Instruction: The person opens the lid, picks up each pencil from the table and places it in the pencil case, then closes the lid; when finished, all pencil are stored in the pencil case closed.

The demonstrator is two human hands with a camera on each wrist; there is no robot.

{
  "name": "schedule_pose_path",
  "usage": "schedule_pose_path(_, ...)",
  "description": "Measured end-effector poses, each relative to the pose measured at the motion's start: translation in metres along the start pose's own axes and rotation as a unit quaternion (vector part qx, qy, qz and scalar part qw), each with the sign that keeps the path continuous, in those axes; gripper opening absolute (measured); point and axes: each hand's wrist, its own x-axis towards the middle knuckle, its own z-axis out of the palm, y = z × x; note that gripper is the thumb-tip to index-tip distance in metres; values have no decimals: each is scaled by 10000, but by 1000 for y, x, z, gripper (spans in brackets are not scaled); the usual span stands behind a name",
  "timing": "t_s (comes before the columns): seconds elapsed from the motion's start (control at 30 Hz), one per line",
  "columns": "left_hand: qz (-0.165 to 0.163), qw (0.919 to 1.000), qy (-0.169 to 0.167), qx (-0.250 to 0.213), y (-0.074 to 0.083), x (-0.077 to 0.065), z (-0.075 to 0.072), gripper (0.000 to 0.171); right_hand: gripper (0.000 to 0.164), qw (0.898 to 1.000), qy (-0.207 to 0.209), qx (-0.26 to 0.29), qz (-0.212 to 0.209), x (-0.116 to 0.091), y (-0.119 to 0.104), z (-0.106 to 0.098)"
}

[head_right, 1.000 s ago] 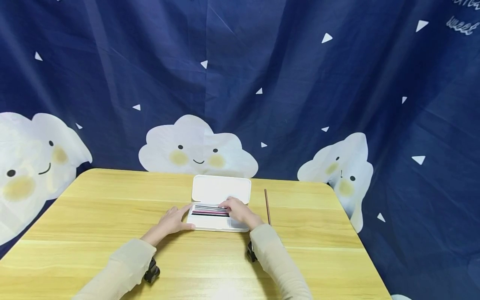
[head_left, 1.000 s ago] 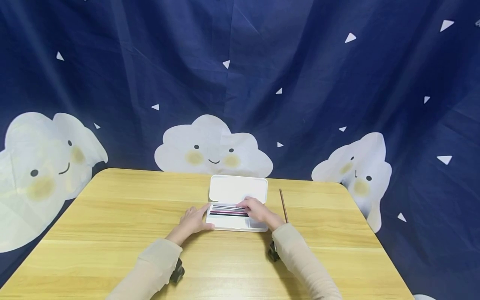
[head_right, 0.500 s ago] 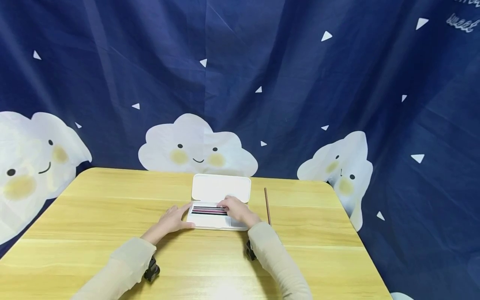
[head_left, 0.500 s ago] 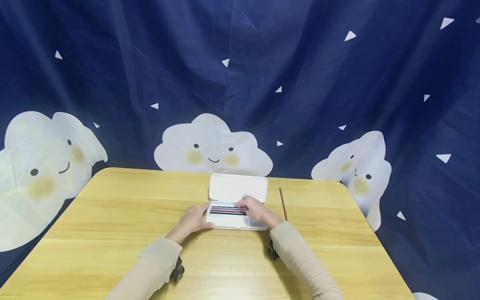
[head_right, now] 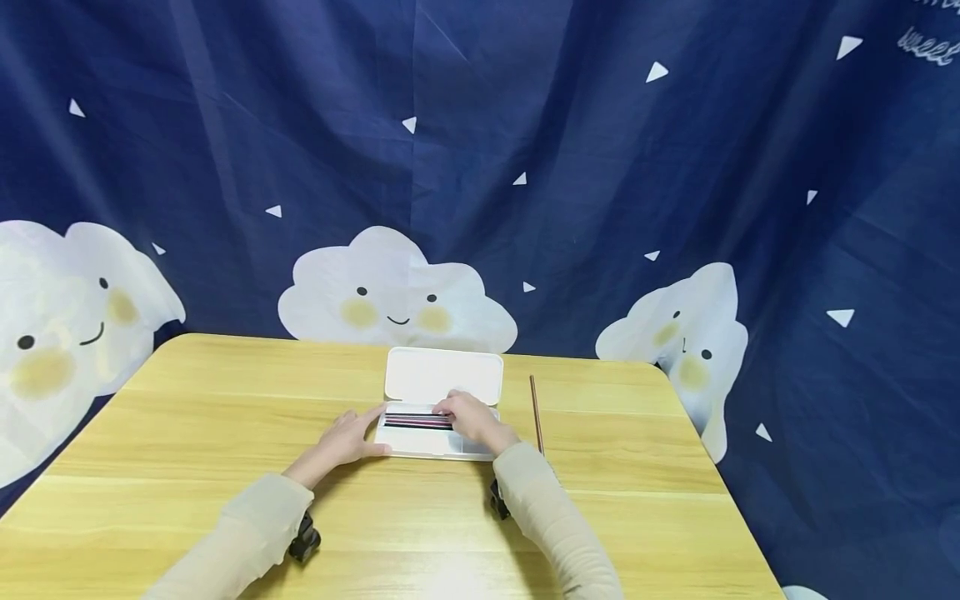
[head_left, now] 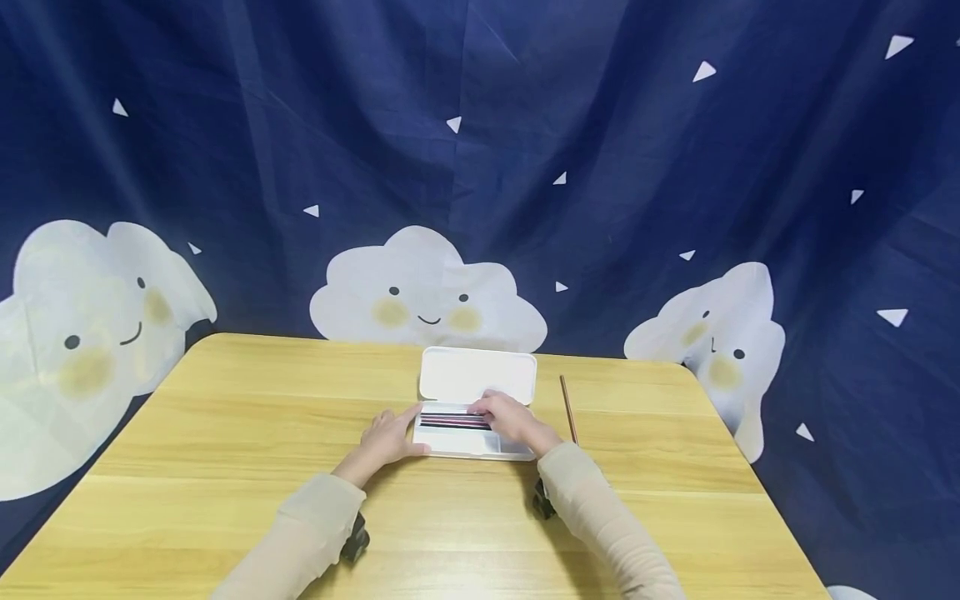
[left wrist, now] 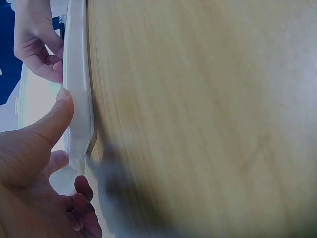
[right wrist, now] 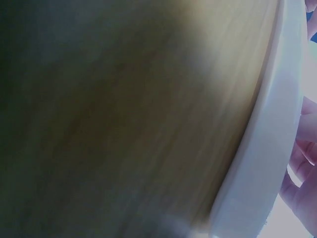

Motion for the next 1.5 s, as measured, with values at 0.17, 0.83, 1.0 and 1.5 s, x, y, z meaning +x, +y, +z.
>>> schedule_pose_path(0.17, 7, 10000, -16, 5, 1, -1, -1, 83, 29, 9999, 90, -36, -132, 0, -1, 0)
schedule_pose_path(0.83, 113, 9999, 60, 2, 1, -2, -1, 81, 21, 9979, -57, 638, 85, -8, 4, -3)
schedule_pose_path(1.0, 118, 9999, 82, 14, 1, -2, -1, 81, 21, 9954, 129, 932, 151, -13, 7, -8)
schedule_pose_path(1.5, 167, 9998, 65, 32, -1, -1, -1, 81, 21, 9819, 664, 1661, 629, -48, 39, -29)
